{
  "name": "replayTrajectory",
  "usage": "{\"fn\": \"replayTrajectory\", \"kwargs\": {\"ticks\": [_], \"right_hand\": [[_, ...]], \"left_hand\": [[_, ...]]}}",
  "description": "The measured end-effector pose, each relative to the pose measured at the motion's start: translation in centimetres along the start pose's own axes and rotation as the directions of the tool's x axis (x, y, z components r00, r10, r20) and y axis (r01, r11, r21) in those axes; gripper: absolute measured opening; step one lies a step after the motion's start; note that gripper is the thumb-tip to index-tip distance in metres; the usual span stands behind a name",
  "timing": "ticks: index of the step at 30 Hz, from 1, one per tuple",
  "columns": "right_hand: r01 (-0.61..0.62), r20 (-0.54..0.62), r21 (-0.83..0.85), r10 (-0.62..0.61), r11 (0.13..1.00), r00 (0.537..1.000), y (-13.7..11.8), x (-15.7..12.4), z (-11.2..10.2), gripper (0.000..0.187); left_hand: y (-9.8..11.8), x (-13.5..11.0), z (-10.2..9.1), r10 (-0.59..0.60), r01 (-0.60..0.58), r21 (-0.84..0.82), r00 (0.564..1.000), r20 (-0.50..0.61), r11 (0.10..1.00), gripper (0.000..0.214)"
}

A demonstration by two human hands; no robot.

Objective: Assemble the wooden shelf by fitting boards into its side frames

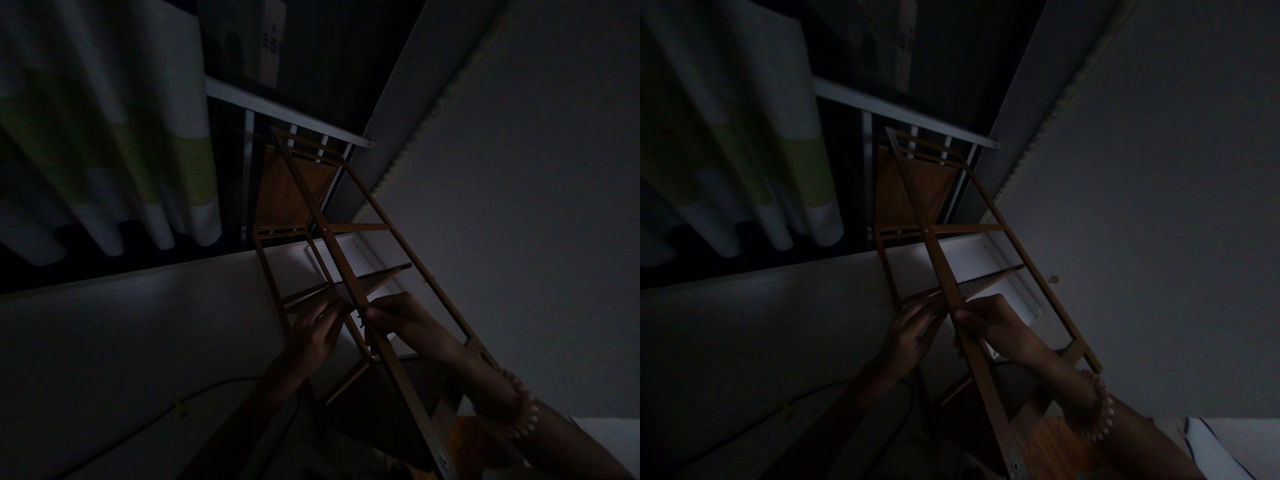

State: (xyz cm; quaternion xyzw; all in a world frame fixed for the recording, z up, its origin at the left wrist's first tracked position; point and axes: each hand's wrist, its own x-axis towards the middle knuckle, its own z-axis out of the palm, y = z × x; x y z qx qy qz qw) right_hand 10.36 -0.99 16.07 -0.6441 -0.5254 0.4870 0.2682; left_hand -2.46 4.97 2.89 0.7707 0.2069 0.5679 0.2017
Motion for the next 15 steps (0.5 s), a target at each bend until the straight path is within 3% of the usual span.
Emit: {"fn": "replayTrajectory", "kwargs": {"ticks": [15], "right_hand": [[-0.002,0.003,-0.014,0.002,1.0,1.0,-0.01,-0.07,0.13,0.037]], "left_hand": [[0.04,0.16,-0.23,-0.011,0.011,-0.002,1.0,-0.016,1.0,0.03]]}}
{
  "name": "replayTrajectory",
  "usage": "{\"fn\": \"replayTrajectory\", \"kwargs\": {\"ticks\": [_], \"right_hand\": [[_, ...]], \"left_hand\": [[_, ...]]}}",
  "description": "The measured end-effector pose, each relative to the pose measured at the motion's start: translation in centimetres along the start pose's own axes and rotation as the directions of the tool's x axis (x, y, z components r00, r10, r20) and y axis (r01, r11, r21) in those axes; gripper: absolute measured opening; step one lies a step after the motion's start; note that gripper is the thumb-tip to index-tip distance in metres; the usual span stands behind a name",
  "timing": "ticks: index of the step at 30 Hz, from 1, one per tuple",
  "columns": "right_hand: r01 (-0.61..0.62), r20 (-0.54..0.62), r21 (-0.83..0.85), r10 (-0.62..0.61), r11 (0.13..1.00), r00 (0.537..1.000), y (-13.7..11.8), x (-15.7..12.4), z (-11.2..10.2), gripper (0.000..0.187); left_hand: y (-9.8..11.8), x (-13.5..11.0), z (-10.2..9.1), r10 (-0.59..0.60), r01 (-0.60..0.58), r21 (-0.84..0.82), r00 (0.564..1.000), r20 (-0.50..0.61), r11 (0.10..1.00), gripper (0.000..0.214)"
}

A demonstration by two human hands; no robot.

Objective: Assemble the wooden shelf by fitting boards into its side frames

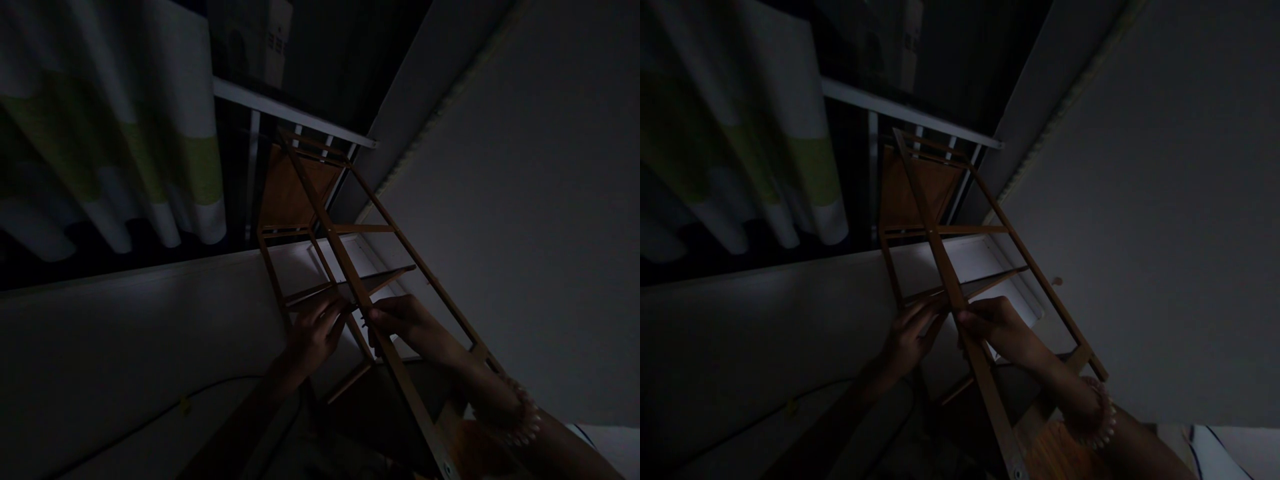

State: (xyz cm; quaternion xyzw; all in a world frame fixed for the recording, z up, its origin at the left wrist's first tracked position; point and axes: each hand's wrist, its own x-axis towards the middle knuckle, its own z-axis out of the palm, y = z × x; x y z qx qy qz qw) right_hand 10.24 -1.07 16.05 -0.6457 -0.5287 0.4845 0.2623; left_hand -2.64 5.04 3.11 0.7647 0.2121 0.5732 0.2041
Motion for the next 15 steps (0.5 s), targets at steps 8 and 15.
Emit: {"fn": "replayTrajectory", "kwargs": {"ticks": [8,15], "right_hand": [[0.03,-0.023,-0.063,-0.032,0.998,0.999,0.2,0.0,0.0,0.037],[0.042,0.007,-0.083,-0.042,0.996,0.999,0.1,-0.1,-0.1,0.037]], "left_hand": [[-0.6,-0.4,0.1,-0.019,0.018,0.013,0.999,0.048,1.0,0.03],[-1.5,0.2,0.0,0.029,-0.029,0.019,1.0,-0.001,0.999,0.033]]}}
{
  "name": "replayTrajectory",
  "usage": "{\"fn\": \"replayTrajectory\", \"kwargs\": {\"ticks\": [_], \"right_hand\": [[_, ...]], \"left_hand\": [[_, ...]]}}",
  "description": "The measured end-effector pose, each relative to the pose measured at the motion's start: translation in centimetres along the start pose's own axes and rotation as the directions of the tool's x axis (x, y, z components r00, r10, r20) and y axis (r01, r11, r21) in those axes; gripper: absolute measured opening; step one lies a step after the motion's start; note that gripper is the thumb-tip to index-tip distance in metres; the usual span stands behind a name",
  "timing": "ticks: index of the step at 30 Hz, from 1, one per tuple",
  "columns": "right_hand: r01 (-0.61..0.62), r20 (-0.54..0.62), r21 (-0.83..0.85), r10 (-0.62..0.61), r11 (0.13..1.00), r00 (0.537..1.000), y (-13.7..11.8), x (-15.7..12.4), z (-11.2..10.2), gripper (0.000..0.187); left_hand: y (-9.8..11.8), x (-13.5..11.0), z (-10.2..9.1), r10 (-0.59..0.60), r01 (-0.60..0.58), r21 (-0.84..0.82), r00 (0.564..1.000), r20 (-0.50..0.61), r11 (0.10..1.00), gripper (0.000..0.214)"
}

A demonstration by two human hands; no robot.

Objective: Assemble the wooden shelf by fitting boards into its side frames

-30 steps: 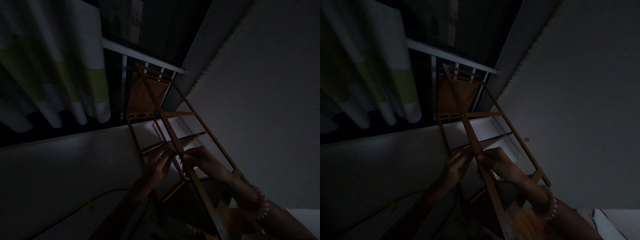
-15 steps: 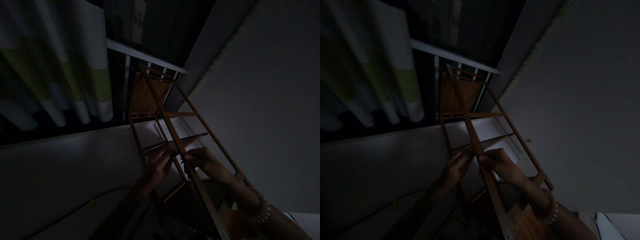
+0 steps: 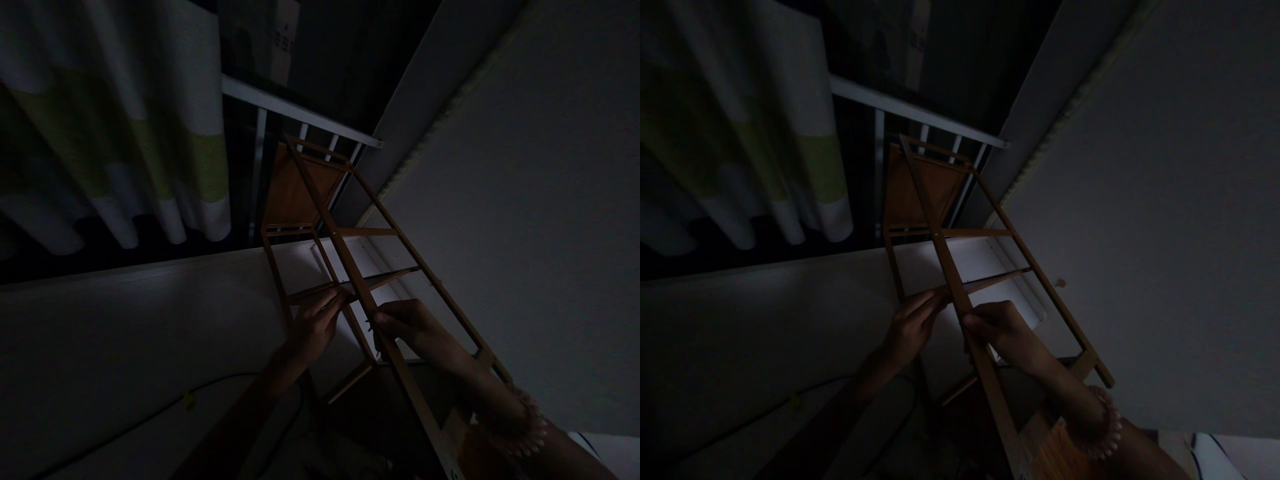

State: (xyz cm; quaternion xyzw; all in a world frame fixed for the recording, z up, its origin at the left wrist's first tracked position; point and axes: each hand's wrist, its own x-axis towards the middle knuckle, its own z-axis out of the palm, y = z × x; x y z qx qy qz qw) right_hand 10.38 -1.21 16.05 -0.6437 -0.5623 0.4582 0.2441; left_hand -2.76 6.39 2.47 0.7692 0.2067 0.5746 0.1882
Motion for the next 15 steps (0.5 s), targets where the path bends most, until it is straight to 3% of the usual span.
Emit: {"fn": "replayTrajectory", "kwargs": {"ticks": [9,15], "right_hand": [[-0.011,-0.016,0.005,0.011,1.0,1.0,-0.25,-0.1,0.04,0.036],[-0.007,0.0,0.022,0.007,1.0,1.0,-0.48,-0.1,0.02,0.037]], "left_hand": [[-0.14,-0.41,0.27,-0.033,0.034,-0.023,0.999,0.017,0.999,0.034],[0.07,-0.42,0.26,-0.033,0.033,0.005,0.999,-0.041,0.999,0.031]]}}
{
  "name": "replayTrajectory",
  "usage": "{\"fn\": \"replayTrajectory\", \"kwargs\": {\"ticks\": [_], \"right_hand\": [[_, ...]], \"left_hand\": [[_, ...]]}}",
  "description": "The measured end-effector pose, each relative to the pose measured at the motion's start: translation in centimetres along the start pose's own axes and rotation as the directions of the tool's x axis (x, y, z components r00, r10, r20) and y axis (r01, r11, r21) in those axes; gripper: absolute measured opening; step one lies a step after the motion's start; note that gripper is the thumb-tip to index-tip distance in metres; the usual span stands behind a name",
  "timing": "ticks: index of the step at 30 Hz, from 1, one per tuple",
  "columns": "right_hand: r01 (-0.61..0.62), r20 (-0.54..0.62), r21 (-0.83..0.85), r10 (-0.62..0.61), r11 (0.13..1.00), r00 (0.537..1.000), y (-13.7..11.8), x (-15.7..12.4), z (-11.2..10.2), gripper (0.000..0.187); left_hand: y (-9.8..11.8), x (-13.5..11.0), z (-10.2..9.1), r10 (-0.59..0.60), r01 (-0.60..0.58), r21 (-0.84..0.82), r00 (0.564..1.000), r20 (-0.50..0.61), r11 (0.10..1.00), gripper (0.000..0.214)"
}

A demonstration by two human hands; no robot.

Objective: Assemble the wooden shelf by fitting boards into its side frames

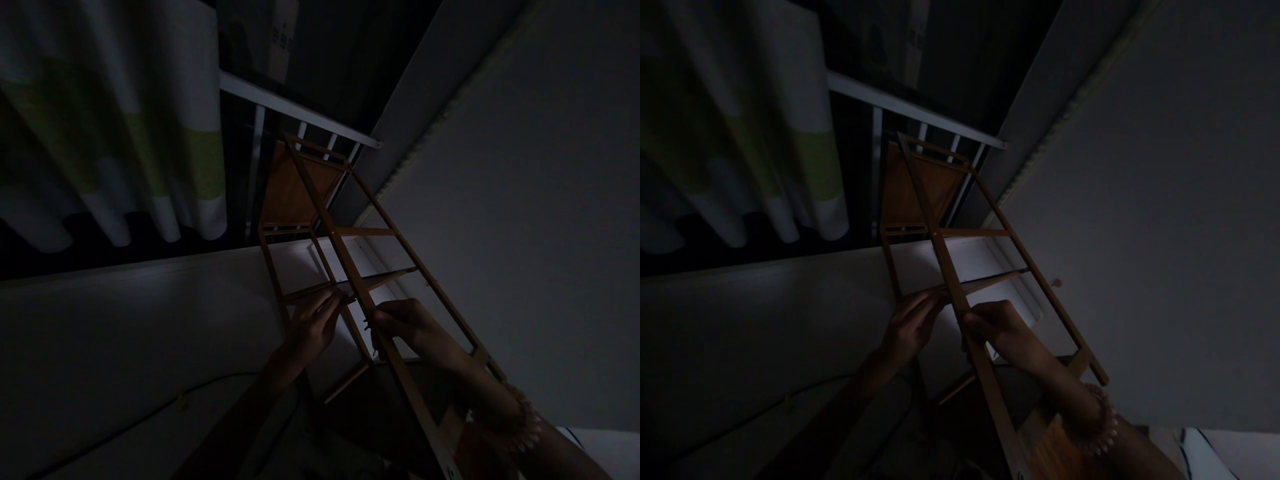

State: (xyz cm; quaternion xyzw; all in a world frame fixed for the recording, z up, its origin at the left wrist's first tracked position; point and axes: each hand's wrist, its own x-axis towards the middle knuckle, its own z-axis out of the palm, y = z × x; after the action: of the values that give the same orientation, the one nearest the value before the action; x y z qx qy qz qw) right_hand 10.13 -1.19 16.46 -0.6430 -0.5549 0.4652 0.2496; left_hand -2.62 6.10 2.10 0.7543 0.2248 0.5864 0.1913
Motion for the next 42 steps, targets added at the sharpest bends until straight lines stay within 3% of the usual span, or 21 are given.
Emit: {"fn": "replayTrajectory", "kwargs": {"ticks": [9,17,28,31,34,36,37,39,40,42], "right_hand": [[-0.016,-0.058,0.014,0.017,1.0,0.998,-1.0,-0.3,-0.4,0.038],[-0.003,-0.04,0.087,0.006,0.996,0.999,0.4,0.3,-0.1,0.039],[0.079,-0.119,-0.04,-0.083,0.996,0.989,2.0,1.5,0.5,0.045],[0.096,-0.134,-0.069,-0.104,0.993,0.985,1.7,1.4,0.6,0.043],[0.108,-0.128,-0.066,-0.116,0.992,0.985,1.5,1.3,0.7,0.042],[0.111,-0.117,-0.059,-0.117,0.992,0.986,1.4,1.3,0.7,0.041],[0.108,-0.109,-0.052,-0.113,0.993,0.988,1.4,1.3,0.7,0.041],[0.103,-0.098,-0.058,-0.109,0.993,0.989,1.3,1.2,0.6,0.041],[0.105,-0.1,-0.07,-0.111,0.992,0.989,1.3,1.2,0.6,0.041],[0.111,-0.105,-0.094,-0.121,0.989,0.987,1.4,1.2,0.6,0.04]], "left_hand": [[0.3,0.4,-0.1,-0.026,0.025,-0.031,1.0,-0.013,0.999,0.025],[0.2,0.2,0.0,-0.01,0.01,-0.006,1.0,-0.014,1.0,0.026],[-0.3,-0.2,-0.1,0.049,-0.045,0.087,0.998,-0.046,0.995,0.027],[-0.5,-0.4,-0.3,0.01,-0.01,0.026,1.0,-0.011,1.0,0.028],[-0.7,-0.2,-0.7,-0.111,0.123,-0.177,0.991,0.076,0.976,0.029],[-0.8,0.6,-0.9,-0.287,0.313,-0.357,0.95,0.127,0.88,0.027],[-0.7,1.3,-0.9,-0.397,0.427,-0.439,0.903,0.163,0.791,0.029],[-0.6,3.2,-0.9,-0.584,0.613,-0.562,0.768,0.261,0.555,0.036],[-0.5,4.3,-0.9,-0.635,0.667,-0.604,0.704,0.319,0.436,0.041],[-0.2,6.7,-0.6,-0.639,0.696,-0.676,0.639,0.428,0.242,0.047]]}}
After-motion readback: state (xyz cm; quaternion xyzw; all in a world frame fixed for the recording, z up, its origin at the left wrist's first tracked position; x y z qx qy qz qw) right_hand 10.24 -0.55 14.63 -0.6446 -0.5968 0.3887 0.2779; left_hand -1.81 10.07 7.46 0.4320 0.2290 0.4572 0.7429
